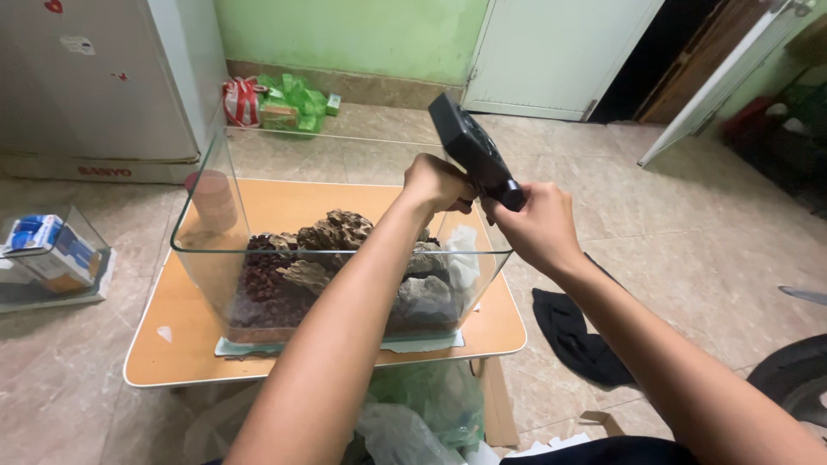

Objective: The person unboxes a small cooling fan and secures it onto the side wall of a glass aquarium tank.

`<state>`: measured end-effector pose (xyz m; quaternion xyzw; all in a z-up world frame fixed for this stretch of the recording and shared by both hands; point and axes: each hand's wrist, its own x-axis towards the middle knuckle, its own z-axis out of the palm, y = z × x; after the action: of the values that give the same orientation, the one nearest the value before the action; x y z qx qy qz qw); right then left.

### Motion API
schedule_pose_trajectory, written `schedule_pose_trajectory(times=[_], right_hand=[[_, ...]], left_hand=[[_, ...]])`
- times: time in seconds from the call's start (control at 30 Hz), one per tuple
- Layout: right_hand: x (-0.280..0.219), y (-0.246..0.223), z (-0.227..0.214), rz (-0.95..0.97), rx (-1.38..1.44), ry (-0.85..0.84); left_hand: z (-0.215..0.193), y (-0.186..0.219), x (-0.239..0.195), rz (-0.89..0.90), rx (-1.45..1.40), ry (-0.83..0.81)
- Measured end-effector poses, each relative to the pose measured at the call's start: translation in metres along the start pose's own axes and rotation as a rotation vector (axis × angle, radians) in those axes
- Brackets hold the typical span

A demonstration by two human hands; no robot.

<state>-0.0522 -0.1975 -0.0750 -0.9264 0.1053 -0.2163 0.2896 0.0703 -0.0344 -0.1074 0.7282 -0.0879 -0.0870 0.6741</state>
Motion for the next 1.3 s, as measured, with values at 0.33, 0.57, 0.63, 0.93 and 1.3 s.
schedule_pose_trajectory(times=[0.33,0.57,0.63,0.93,1.3], right_hand=[[0.000,-0.005,-0.009,0.033,-0.002,-0.049],[-0.002,-0.008,-0.011,0.072,0.047,-0.086],[-0.002,-0.005,-0.011,0.089,0.045,-0.084],[-0.006,-0.012,-0.014,0.105,0.064,-0.105],[-0.003,-0.006,-0.011,0.017,-0.029,-0.090]], left_hand=[[-0.008,0.008,-0.006,-0.084,0.052,-0.039],[-0.001,0.015,-0.004,-0.062,0.084,-0.074],[0.011,0.006,0.008,-0.040,0.262,-0.002],[0.012,-0.007,0.006,-0.041,0.287,0.064],[0.002,-0.002,-0.006,0.064,0.247,0.081]])
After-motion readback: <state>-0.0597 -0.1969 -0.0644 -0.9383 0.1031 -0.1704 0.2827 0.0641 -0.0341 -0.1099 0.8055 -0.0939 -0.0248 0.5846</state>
